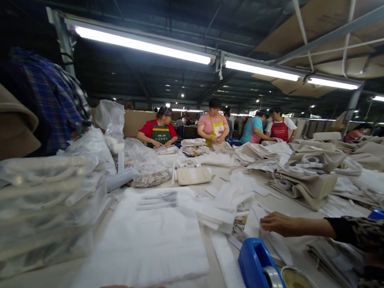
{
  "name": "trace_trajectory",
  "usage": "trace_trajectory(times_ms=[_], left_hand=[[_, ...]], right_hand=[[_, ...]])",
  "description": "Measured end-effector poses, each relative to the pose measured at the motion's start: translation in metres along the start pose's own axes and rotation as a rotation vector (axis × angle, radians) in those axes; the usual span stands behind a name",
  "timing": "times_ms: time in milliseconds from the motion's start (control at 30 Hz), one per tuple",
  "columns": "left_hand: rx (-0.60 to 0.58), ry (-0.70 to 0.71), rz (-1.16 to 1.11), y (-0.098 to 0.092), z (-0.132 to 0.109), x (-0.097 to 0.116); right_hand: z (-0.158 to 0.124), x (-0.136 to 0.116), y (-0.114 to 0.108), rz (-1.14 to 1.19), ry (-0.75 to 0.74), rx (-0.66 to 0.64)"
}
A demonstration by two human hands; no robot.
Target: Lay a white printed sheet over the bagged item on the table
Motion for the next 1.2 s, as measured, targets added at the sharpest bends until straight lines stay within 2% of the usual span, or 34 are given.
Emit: trace_trajectory(times_ms=[100,200,400,533,733,833,933,1067,1200], left_hand=[[0.027,0.018,-0.042,0.003,-0.001,-0.005],[0.015,-0.017,0.014,0.006,-0.002,-0.008],[-0.172,-0.171,0.106,0.004,-0.001,-0.004],[-0.214,-0.269,0.079,-0.003,0.003,0.002],[-0.269,-0.286,0.119,-0.002,0.005,0.001],[-0.257,-0.291,0.145,0.002,0.005,-0.004],[-0.245,-0.308,0.146,0.006,0.004,-0.009],[-0.256,-0.318,0.137,0.007,0.003,-0.011],[-0.216,-0.309,0.134,0.006,0.005,-0.011]], right_hand=[[-0.002,0.0,-0.001,0.118,0.06,0.039],[0.0,0.006,-0.001,0.159,0.11,0.06],[0.001,0.024,-0.004,0.112,0.103,0.044],[-0.007,0.036,-0.007,0.119,0.112,0.05],[-0.006,0.053,-0.013,0.053,0.237,0.198],[-0.008,0.049,-0.016,0.009,0.278,0.291],[-0.017,0.033,-0.018,-0.024,0.292,0.35],[-0.025,0.015,-0.018,-0.046,0.317,0.371],[-0.016,0.02,-0.016,-0.069,0.335,0.344]])
Point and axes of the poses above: each hand's wrist, its own z-axis towards the middle knuckle, its own y-axis out of the palm, x = y × z, the point moved 4 cm from there along z, towards the middle knuckle, and after that the axes turned 7 degrees about x, right-handed, at the moved point
